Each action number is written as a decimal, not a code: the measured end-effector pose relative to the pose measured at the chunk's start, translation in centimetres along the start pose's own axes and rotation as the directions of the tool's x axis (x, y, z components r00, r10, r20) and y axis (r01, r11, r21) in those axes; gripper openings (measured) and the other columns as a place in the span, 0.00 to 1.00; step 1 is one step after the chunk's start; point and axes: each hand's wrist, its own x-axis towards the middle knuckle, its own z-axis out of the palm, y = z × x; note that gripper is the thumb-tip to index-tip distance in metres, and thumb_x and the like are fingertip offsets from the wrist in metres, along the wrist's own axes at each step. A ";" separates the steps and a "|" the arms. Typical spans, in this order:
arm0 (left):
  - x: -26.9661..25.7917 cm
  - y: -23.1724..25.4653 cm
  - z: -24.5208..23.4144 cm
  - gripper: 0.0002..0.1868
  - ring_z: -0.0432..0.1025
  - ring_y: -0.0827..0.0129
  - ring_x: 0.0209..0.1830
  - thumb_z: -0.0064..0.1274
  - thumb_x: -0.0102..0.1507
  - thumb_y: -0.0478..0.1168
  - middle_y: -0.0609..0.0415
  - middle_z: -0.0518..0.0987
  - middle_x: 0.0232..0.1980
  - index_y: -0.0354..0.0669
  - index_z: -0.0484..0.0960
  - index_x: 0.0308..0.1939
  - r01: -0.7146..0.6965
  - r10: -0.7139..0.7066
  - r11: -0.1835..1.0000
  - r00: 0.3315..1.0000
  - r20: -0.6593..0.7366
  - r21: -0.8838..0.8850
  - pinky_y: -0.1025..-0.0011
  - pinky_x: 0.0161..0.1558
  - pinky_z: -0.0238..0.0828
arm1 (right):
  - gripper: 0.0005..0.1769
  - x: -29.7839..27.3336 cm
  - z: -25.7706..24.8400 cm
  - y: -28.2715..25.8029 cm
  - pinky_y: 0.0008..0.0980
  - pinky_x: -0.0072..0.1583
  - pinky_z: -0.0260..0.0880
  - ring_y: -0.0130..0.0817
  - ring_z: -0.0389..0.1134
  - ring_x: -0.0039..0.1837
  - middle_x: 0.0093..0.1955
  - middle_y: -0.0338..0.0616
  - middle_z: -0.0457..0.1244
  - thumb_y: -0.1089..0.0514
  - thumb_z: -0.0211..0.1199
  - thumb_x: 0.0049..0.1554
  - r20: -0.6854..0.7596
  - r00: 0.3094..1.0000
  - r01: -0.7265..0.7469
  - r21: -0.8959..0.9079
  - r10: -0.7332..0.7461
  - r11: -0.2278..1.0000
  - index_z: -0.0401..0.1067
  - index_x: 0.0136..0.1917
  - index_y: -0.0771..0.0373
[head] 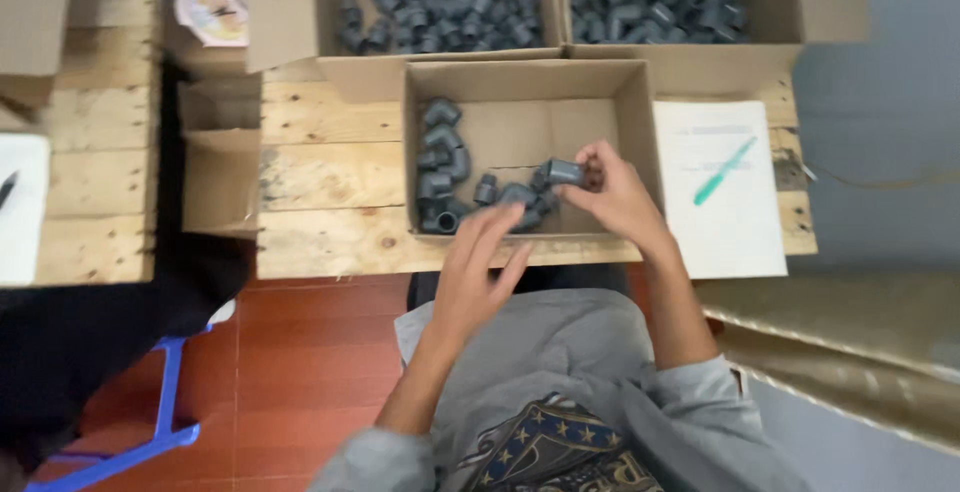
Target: The person repeatedly picks up gray plastic pipe fittings from a cardboard box, rotates them in both hands to view different angles, and then writes on a notepad with a green pen. This cycle of handling and writing continues throughout the clip.
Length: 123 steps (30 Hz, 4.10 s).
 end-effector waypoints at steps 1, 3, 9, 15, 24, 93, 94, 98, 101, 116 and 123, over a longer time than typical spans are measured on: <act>1.2 -1.0 0.3 0.23 0.73 0.51 0.59 0.58 0.64 0.34 0.46 0.76 0.58 0.39 0.76 0.63 0.004 -0.003 1.000 1.000 -0.015 0.018 0.56 0.60 0.71 | 0.25 0.2 1.3 0.0 0.31 0.47 0.69 0.34 0.67 0.43 0.41 0.40 0.62 0.62 0.74 0.46 0.020 1.000 0.013 0.001 -0.013 1.000 0.65 0.53 0.65; 3.4 -2.9 0.9 0.30 0.66 0.40 0.66 0.60 0.64 0.41 0.39 0.71 0.63 0.42 0.69 0.69 0.087 -0.079 0.990 0.994 0.079 -0.110 0.47 0.65 0.63 | 0.26 0.0 3.5 0.1 0.25 0.43 0.73 0.30 0.68 0.44 0.47 0.44 0.65 0.61 0.73 0.53 0.016 0.993 0.114 0.219 -0.120 0.969 0.63 0.59 0.63; 4.2 -8.4 2.1 0.20 0.77 0.52 0.55 0.61 0.61 0.33 0.51 0.81 0.52 0.48 0.81 0.57 0.259 -0.216 0.926 0.960 0.176 -0.274 0.57 0.56 0.75 | 0.24 -0.2 5.7 0.6 0.23 0.47 0.73 0.27 0.66 0.48 0.52 0.43 0.65 0.64 0.73 0.52 -0.072 0.985 0.172 0.306 -0.157 0.936 0.70 0.60 0.63; 3.2 -9.7 2.8 0.20 0.79 0.59 0.47 0.63 0.60 0.31 0.49 0.79 0.46 0.44 0.82 0.56 0.401 -0.384 0.816 0.914 0.128 -0.417 0.66 0.49 0.81 | 0.28 -0.8 5.4 -0.7 0.27 0.54 0.70 0.26 0.66 0.51 0.51 0.40 0.64 0.67 0.70 0.53 -0.045 0.982 0.191 0.278 -0.186 0.941 0.70 0.66 0.59; 2.6 -11.8 3.7 0.17 0.79 0.71 0.41 0.61 0.64 0.35 0.49 0.81 0.43 0.41 0.80 0.56 0.480 -0.485 0.720 0.865 0.130 -0.502 0.72 0.47 0.80 | 0.36 -2.2 4.7 -3.2 0.35 0.61 0.67 0.29 0.66 0.53 0.51 0.39 0.61 0.73 0.65 0.52 0.044 0.963 0.244 0.284 -0.266 0.927 0.65 0.72 0.58; 4.6 -6.3 2.3 0.07 0.74 0.63 0.44 0.52 0.67 0.35 0.50 0.79 0.44 0.38 0.79 0.49 0.070 -0.065 0.998 0.954 0.292 -0.007 0.69 0.53 0.68 | 0.16 19.5 -15.1 8.3 0.23 0.44 0.77 0.24 0.71 0.42 0.45 0.40 0.70 0.65 0.68 0.48 -0.675 0.699 0.326 0.005 -0.238 0.945 0.77 0.51 0.56; 4.6 -6.3 2.4 0.07 0.74 0.63 0.44 0.52 0.67 0.35 0.50 0.79 0.44 0.38 0.79 0.49 0.069 -0.062 0.998 0.953 0.298 -0.012 0.69 0.53 0.68 | 0.16 19.0 -15.4 8.4 0.23 0.44 0.77 0.24 0.71 0.42 0.45 0.40 0.70 0.65 0.68 0.48 -0.680 0.695 0.322 0.004 -0.234 0.947 0.77 0.51 0.56; 4.6 -6.1 2.5 0.07 0.75 0.61 0.45 0.51 0.68 0.36 0.50 0.80 0.45 0.38 0.79 0.48 0.041 -0.052 0.998 0.955 0.292 0.044 0.68 0.52 0.68 | 0.13 14.1 -16.7 8.4 0.28 0.53 0.73 0.30 0.68 0.52 0.50 0.42 0.68 0.67 0.64 0.55 -0.634 0.718 0.434 0.084 -0.288 0.897 0.73 0.54 0.59; 4.6 -6.1 2.8 0.07 0.75 0.58 0.47 0.51 0.68 0.35 0.48 0.81 0.46 0.37 0.80 0.48 -0.006 -0.015 0.997 0.959 0.284 0.074 0.66 0.53 0.69 | 0.04 8.9 -18.2 10.8 0.30 0.47 0.69 0.29 0.64 0.44 0.42 0.39 0.62 0.63 0.61 0.60 -0.628 0.733 0.311 -0.032 -0.261 0.950 0.71 0.50 0.57; -4.7 -2.3 20.3 0.17 0.74 0.55 0.58 0.53 0.64 0.36 0.45 0.77 0.59 0.43 0.78 0.58 -0.602 0.476 0.792 0.711 0.518 0.098 0.59 0.60 0.71 | 0.18 -0.6 -21.9 20.6 0.27 0.44 0.77 0.34 0.73 0.44 0.48 0.47 0.71 0.59 0.56 0.59 -0.545 0.809 0.392 0.780 0.222 0.487 0.68 0.64 0.57; -6.1 -4.2 25.5 0.43 0.59 0.55 0.75 0.64 0.54 0.45 0.47 0.65 0.75 0.48 0.65 0.73 -0.609 0.295 0.751 0.657 0.694 0.257 0.57 0.73 0.56 | 0.06 0.3 -21.3 21.5 0.25 0.25 0.60 0.32 0.59 0.22 0.24 0.42 0.56 0.52 0.54 0.69 -0.710 0.693 0.289 0.434 0.126 0.853 0.60 0.51 0.52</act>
